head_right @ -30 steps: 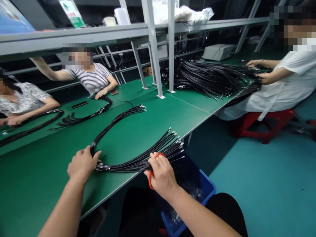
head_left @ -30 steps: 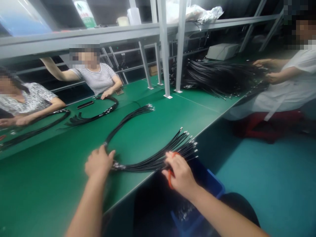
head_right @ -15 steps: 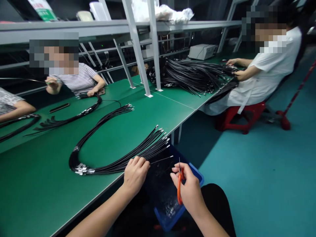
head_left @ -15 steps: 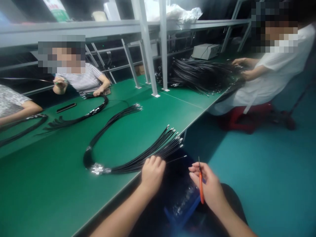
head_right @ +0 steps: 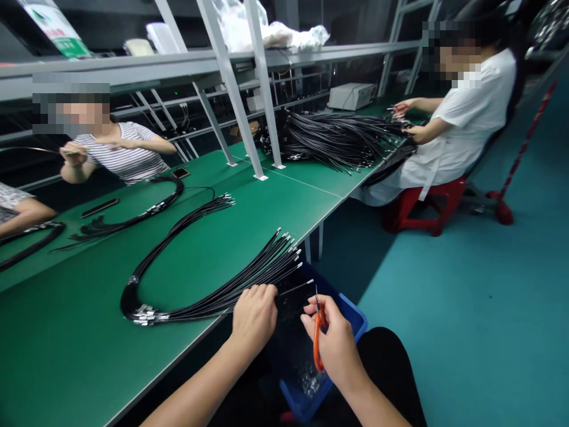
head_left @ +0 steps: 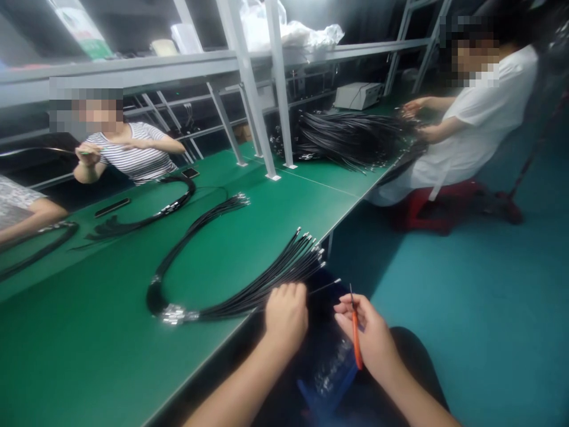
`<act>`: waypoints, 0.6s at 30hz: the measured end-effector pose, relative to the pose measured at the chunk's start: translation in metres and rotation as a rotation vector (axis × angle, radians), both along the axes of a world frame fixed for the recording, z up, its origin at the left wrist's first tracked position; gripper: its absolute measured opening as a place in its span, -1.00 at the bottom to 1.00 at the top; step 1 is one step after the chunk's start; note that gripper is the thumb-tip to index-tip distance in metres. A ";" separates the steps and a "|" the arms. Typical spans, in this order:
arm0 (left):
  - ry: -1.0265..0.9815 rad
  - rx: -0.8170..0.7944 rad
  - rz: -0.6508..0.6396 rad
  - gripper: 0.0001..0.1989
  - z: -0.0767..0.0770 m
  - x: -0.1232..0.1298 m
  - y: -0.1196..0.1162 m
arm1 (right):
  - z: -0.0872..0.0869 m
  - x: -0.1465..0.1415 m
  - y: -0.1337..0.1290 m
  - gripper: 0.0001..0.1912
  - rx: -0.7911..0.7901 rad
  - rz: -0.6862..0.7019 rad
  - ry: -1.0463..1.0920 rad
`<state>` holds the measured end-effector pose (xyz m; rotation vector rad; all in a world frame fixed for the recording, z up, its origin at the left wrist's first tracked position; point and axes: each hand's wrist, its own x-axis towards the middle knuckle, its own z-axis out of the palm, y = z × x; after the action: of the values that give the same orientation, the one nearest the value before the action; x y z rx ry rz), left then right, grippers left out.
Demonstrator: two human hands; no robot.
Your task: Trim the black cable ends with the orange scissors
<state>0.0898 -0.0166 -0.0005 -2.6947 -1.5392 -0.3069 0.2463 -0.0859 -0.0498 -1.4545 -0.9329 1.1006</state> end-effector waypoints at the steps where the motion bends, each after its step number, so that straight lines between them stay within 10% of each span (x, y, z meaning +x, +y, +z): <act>1: -0.021 -0.041 -0.008 -0.86 0.003 0.008 -0.003 | 0.001 0.000 -0.001 -0.66 0.001 -0.008 0.016; 18: -0.604 -0.440 0.034 -0.78 0.040 0.023 -0.054 | 0.047 0.003 0.001 -0.30 -0.121 -0.270 0.432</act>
<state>0.1127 -0.0704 0.0399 -3.0775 -1.9934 -0.9605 0.2492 -0.0852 -0.0031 -1.3184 -0.3611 1.2162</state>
